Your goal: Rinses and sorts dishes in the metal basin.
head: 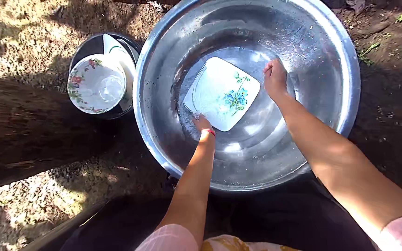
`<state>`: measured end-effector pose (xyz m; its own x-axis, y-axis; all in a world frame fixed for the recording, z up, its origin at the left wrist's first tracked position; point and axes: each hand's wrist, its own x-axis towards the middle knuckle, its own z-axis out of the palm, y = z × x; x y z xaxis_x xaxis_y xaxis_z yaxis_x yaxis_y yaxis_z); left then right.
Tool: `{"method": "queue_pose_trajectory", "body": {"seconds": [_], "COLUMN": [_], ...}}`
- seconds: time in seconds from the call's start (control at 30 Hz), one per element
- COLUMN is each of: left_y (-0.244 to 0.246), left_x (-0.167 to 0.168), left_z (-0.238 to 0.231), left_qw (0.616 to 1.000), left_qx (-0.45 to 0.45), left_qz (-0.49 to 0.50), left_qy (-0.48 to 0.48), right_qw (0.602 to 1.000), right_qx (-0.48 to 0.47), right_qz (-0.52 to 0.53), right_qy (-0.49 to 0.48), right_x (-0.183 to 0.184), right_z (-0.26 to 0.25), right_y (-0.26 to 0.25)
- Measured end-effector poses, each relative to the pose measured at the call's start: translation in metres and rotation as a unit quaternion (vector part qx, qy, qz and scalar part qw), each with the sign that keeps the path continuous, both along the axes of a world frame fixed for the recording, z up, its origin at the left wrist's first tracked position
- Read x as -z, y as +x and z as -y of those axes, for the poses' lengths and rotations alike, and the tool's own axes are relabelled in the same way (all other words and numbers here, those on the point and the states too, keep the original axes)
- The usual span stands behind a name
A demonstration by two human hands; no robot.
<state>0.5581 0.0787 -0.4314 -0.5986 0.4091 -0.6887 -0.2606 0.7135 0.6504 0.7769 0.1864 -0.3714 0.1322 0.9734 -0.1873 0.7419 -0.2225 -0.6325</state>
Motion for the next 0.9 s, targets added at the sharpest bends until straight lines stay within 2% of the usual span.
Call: {"method": "queue_pose_trajectory", "body": {"seconds": [0.07,0.13,0.23,0.37,0.43,0.53,0.67,0.77,0.83,0.87,0.9], "left_y": [0.013,0.009,-0.015,-0.046,-0.051,-0.046,-0.029,-0.024,-0.034,-0.043,-0.051], "left_x": [0.001,0.000,0.006,0.006,0.006,0.009,0.004,-0.012,-0.023,-0.032,-0.047], "left_z": [0.004,0.000,0.003,-0.005,-0.015,-0.023,-0.040,-0.058,-0.080,-0.096,-0.111], "left_qw": [0.999,0.998,0.984,0.982,0.986,0.986,0.977,0.956,0.927,0.895,0.842], "left_qx": [0.002,0.060,0.161,0.173,0.157,0.150,0.199,0.266,0.352,0.427,0.518], "left_qz": [0.037,-0.003,-0.070,-0.072,-0.052,-0.015,-0.071,-0.124,-0.118,-0.116,-0.127], "left_qy": [-0.003,-0.009,-0.039,-0.008,0.033,0.074,0.018,-0.025,-0.049,-0.061,-0.078], "right_qw": [0.996,0.987,0.983,0.971,0.973,0.985,0.994,0.993,0.987,0.985,0.982], "right_qx": [-0.028,-0.052,-0.054,-0.048,-0.018,0.002,0.060,0.107,0.127,0.126,0.126], "right_qz": [-0.011,-0.029,-0.039,-0.062,-0.061,-0.004,0.015,-0.043,-0.097,-0.117,-0.140], "right_qy": [-0.084,-0.150,-0.173,-0.225,-0.223,-0.174,-0.094,-0.034,-0.001,0.008,0.001], "right_x": [0.010,0.032,0.058,0.065,0.056,0.043,0.008,-0.025,-0.043,-0.051,-0.058], "right_z": [0.000,-0.006,0.002,0.027,0.037,0.040,0.029,0.025,0.020,0.017,0.014], "right_y": [0.005,0.009,0.005,0.005,0.001,0.010,0.019,0.022,0.027,0.031,0.035]}}
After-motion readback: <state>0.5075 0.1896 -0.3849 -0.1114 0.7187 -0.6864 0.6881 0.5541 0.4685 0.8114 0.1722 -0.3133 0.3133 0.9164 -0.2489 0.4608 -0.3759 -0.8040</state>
